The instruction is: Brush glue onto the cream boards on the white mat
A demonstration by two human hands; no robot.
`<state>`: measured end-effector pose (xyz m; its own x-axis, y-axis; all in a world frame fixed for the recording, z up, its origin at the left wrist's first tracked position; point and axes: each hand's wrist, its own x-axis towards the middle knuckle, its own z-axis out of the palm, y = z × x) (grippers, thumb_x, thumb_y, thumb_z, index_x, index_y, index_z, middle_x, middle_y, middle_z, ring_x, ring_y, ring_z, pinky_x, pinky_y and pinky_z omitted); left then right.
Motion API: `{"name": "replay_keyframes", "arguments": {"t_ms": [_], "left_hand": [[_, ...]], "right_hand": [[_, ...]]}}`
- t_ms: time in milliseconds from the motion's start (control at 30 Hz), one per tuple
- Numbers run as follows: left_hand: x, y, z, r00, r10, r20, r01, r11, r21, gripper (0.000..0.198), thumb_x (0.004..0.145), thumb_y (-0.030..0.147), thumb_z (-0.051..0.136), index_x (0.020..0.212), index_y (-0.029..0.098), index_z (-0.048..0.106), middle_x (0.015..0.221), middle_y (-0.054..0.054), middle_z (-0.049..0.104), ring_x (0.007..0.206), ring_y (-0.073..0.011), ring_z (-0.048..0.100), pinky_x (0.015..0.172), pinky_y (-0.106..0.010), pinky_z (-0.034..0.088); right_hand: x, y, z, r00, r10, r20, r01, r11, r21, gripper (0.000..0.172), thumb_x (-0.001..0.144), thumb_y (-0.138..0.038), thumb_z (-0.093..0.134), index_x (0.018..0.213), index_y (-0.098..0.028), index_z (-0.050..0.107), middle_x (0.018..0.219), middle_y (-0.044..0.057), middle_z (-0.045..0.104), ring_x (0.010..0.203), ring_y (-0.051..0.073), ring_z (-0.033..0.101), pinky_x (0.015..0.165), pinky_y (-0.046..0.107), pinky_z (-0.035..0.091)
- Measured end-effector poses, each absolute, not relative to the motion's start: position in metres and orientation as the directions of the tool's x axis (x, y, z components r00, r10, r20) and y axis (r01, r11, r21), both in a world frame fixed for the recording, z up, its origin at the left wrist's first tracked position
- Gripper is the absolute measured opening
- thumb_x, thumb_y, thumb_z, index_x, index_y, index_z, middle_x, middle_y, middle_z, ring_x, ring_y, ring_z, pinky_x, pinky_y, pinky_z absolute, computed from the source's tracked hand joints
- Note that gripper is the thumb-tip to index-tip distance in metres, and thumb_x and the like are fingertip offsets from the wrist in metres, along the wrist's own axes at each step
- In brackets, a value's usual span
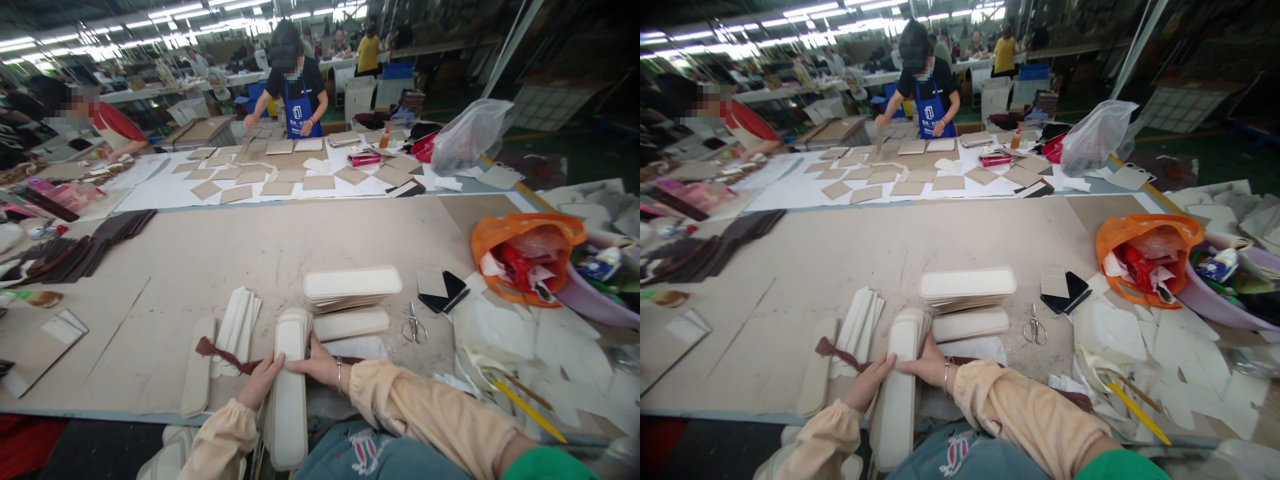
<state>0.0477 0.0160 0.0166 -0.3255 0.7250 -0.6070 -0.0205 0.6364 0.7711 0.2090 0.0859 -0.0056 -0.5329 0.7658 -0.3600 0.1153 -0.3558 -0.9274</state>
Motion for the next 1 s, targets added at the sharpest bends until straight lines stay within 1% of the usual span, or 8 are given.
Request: {"name": "replay_keyframes", "arguments": {"t_ms": [200, 333, 400, 467, 567, 733, 900, 1000], "left_hand": [[0.05, 0.02, 0.016, -0.279, 0.763, -0.583, 0.105, 0.628, 0.771, 0.056, 0.08, 0.055, 0.055, 0.116, 0.013, 0.063, 0.129, -0.012, 0.059, 0.128, -0.0266, 0.047, 0.113, -0.037, 0.03], [0.046, 0.008, 0.018, -0.258, 0.777, -0.574, 0.167, 0.621, 0.766, 0.067, 0.08, 0.06, 0.05, 0.127, 0.011, 0.055, 0.141, -0.012, 0.048, 0.138, -0.0257, 0.033, 0.117, -0.036, 0.02], [0.045, -0.003, 0.019, -0.237, 0.792, -0.564, 0.187, 0.606, 0.773, 0.07, 0.08, 0.061, 0.05, 0.133, 0.015, 0.049, 0.146, -0.008, 0.041, 0.141, -0.0234, 0.026, 0.118, -0.035, 0.016], [0.045, -0.016, 0.019, -0.203, 0.807, -0.554, 0.223, 0.589, 0.776, 0.076, 0.08, 0.061, 0.049, 0.139, 0.015, 0.041, 0.149, -0.008, 0.036, 0.141, -0.0227, 0.025, 0.118, -0.036, 0.015], [0.05, -0.03, 0.017, -0.166, 0.825, -0.54, 0.297, 0.564, 0.771, 0.082, 0.082, 0.061, 0.044, 0.144, 0.01, 0.03, 0.152, -0.012, 0.03, 0.141, -0.0235, 0.025, 0.118, -0.038, 0.014], [0.057, -0.032, 0.014, -0.23, 0.848, -0.478, 0.245, 0.526, 0.815, 0.073, 0.083, 0.058, 0.045, 0.138, 0.011, 0.04, 0.148, -0.012, 0.038, 0.139, -0.023, 0.031, 0.117, -0.035, 0.017], [0.058, -0.026, 0.011, -0.322, 0.827, -0.461, 0.135, 0.522, 0.843, 0.059, 0.081, 0.052, 0.054, 0.129, 0.017, 0.05, 0.14, -0.01, 0.049, 0.134, -0.0229, 0.04, 0.114, -0.035, 0.024], [0.056, -0.02, 0.011, -0.357, 0.805, -0.473, 0.146, 0.548, 0.823, 0.055, 0.078, 0.05, 0.058, 0.126, 0.023, 0.052, 0.141, -0.008, 0.049, 0.135, -0.0225, 0.038, 0.115, -0.036, 0.022]], "right_hand": [[0.199, 0.085, -0.011, -0.567, 0.775, -0.281, 0.037, -0.316, -0.948, 0.083, 0.06, -0.032, 0.078, 0.133, -0.02, 0.039, 0.129, 0.01, 0.053, 0.118, 0.026, 0.051, 0.104, 0.044, 0.037], [0.217, 0.086, -0.005, -0.642, 0.695, -0.325, 0.188, -0.268, -0.945, 0.08, 0.057, -0.04, 0.081, 0.126, -0.018, 0.048, 0.126, 0.01, 0.056, 0.117, 0.026, 0.052, 0.104, 0.044, 0.038], [0.231, 0.084, 0.002, -0.71, 0.544, -0.448, 0.384, -0.233, -0.893, 0.072, 0.055, -0.049, 0.081, 0.115, -0.017, 0.057, 0.115, 0.01, 0.063, 0.108, 0.028, 0.058, 0.099, 0.044, 0.043], [0.242, 0.079, 0.008, -0.711, 0.321, -0.626, 0.61, -0.161, -0.776, 0.06, 0.058, -0.063, 0.074, 0.092, -0.015, 0.066, 0.089, 0.011, 0.07, 0.087, 0.029, 0.066, 0.085, 0.045, 0.051], [0.245, 0.068, 0.013, -0.637, 0.124, -0.761, 0.763, -0.036, -0.645, 0.056, 0.067, -0.07, 0.061, 0.06, -0.015, 0.061, 0.057, 0.008, 0.063, 0.06, 0.026, 0.066, 0.064, 0.043, 0.055], [0.224, 0.054, 0.012, -0.677, 0.126, -0.725, 0.715, -0.123, -0.689, 0.048, 0.083, -0.053, 0.051, 0.051, -0.017, 0.054, 0.054, 0.006, 0.063, 0.048, 0.018, 0.063, 0.052, 0.031, 0.054], [0.21, 0.051, 0.014, -0.663, 0.206, -0.72, 0.705, -0.15, -0.693, 0.055, 0.09, -0.052, 0.034, 0.048, -0.02, 0.049, 0.053, 0.008, 0.064, 0.047, 0.017, 0.062, 0.045, 0.027, 0.051], [0.214, 0.056, 0.02, -0.674, 0.275, -0.685, 0.688, -0.104, -0.718, 0.061, 0.088, -0.057, 0.035, 0.043, -0.02, 0.05, 0.051, 0.009, 0.064, 0.052, 0.018, 0.063, 0.051, 0.027, 0.05]]}}
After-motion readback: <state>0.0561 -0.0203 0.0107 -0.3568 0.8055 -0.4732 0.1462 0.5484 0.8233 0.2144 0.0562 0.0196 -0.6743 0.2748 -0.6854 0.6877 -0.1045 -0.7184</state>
